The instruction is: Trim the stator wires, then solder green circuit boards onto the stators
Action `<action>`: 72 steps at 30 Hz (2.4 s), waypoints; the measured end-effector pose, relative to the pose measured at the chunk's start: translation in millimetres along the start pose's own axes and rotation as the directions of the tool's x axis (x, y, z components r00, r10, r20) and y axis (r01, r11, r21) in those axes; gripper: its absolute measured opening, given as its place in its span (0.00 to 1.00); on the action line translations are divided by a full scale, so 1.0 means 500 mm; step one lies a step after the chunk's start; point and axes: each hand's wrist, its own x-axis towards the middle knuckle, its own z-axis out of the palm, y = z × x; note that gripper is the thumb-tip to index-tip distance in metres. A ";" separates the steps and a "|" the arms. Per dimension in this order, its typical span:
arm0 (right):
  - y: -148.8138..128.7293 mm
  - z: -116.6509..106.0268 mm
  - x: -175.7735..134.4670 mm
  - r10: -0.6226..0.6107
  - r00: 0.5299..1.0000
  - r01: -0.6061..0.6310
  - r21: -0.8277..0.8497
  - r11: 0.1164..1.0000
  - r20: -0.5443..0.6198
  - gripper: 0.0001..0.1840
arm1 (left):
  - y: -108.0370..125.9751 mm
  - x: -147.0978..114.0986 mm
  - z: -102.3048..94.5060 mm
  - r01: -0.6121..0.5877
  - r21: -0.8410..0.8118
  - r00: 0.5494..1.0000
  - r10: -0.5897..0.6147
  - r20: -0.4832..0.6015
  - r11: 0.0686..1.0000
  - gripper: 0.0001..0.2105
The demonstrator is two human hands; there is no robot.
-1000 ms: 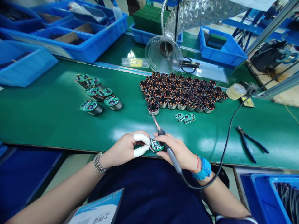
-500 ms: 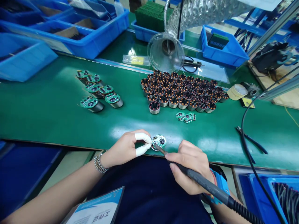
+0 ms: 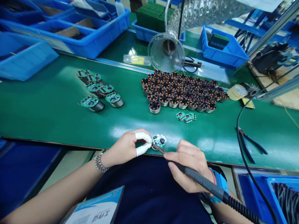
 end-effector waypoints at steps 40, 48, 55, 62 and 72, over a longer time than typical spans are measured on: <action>0.065 0.094 -0.012 0.223 0.974 -0.225 -0.178 0.958 -0.032 0.22 | 0.010 -0.035 0.050 0.296 -0.434 0.938 -0.346 -0.037 0.851 0.04; 0.062 0.107 -0.019 0.237 0.964 -0.257 -0.211 0.943 -0.116 0.23 | 0.018 -0.015 0.040 0.498 -0.687 0.816 -0.553 0.166 0.530 0.06; 0.060 0.075 0.020 0.102 0.994 -0.106 -0.133 0.985 -0.038 0.19 | 0.006 0.001 0.032 0.547 -0.649 0.812 -0.524 0.258 0.528 0.07; 0.082 0.083 0.048 -0.033 0.993 0.044 -0.099 0.994 0.111 0.15 | 0.012 0.004 0.031 0.521 -0.689 0.818 -0.525 0.235 0.504 0.09; 0.064 0.076 0.038 0.015 1.000 -0.012 -0.147 0.989 0.021 0.15 | 0.014 -0.005 0.043 0.468 -0.773 0.819 -0.539 0.197 0.429 0.07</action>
